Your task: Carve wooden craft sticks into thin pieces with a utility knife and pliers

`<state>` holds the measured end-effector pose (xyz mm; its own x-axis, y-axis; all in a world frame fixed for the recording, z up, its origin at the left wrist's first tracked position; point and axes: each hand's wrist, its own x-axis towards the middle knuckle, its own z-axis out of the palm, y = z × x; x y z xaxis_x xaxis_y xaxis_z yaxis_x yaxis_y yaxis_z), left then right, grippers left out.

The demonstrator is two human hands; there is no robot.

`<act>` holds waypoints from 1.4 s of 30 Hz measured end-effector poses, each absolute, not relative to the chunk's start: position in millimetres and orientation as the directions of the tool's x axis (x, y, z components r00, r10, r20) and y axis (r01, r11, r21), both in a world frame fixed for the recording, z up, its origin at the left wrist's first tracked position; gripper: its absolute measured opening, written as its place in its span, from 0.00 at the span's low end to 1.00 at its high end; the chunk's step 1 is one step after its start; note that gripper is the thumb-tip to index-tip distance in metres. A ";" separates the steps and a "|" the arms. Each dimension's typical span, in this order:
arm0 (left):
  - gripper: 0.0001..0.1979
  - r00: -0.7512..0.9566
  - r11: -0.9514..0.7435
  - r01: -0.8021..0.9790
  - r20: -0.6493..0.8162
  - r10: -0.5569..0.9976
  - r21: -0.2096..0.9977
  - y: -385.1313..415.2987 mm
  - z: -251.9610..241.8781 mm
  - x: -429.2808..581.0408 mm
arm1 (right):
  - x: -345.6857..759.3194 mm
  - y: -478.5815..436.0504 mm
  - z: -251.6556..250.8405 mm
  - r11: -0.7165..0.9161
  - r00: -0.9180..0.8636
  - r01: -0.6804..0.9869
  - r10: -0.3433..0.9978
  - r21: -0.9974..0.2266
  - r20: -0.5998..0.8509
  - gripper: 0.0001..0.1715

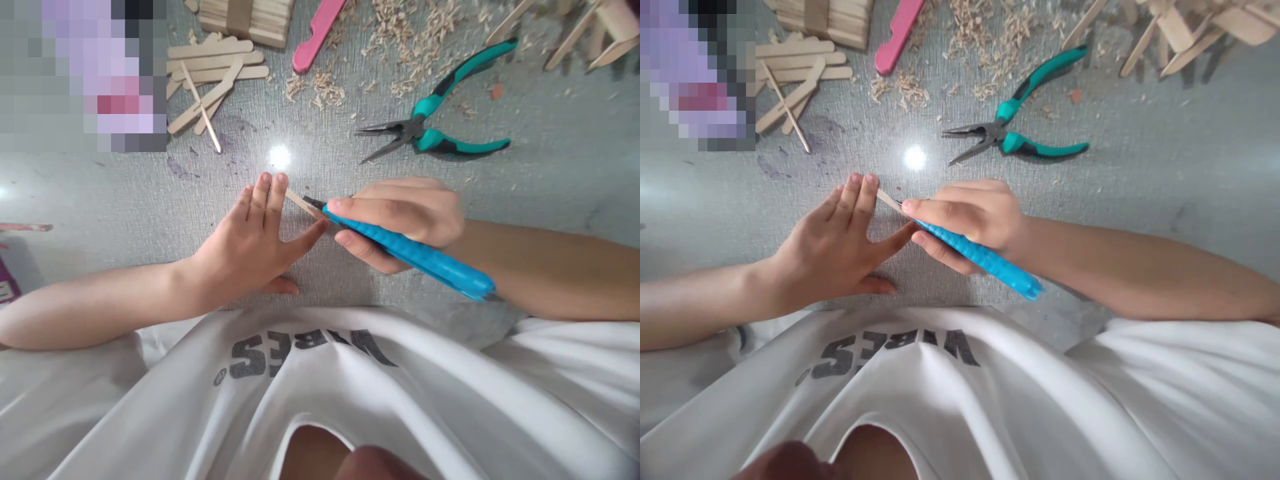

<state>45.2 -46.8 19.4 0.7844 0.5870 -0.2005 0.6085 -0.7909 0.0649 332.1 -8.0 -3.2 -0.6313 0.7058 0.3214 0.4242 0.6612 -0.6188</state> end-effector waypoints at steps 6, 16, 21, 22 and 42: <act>0.70 0.788 -0.789 0.608 -0.184 0.587 0.089 -46.5 18.3 43.3 | 319.2 -3.6 -6.4 0.793 -0.601 0.304 0.590 -0.528 0.540 0.21; 0.75 0.805 -0.806 0.588 -0.151 0.573 0.075 -44.8 18.5 43.6 | 320.3 -3.1 -7.8 0.789 -0.613 0.292 0.589 -0.541 0.527 0.19; 0.71 0.805 -0.807 0.587 -0.157 0.572 0.070 -44.6 18.7 43.6 | 320.9 -2.6 -6.4 0.800 -0.625 0.290 0.574 -0.525 0.529 0.18; 0.71 0.803 -0.805 0.590 -0.151 0.576 0.065 -45.1 18.5 43.8 | 321.1 -2.3 -6.0 0.804 -0.627 0.292 0.570 -0.518 0.530 0.19; 0.66 0.786 -0.789 0.609 -0.197 0.586 0.083 -46.4 19.5 46.7 | 328.2 -3.9 -4.6 0.834 -0.688 0.345 0.537 -0.430 0.489 0.20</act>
<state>46.7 -46.4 19.5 0.7863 0.5855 -0.1972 0.6086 -0.7891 0.0833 328.2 -3.9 -4.6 -0.6876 0.5370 0.4887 0.3454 0.8340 -0.4303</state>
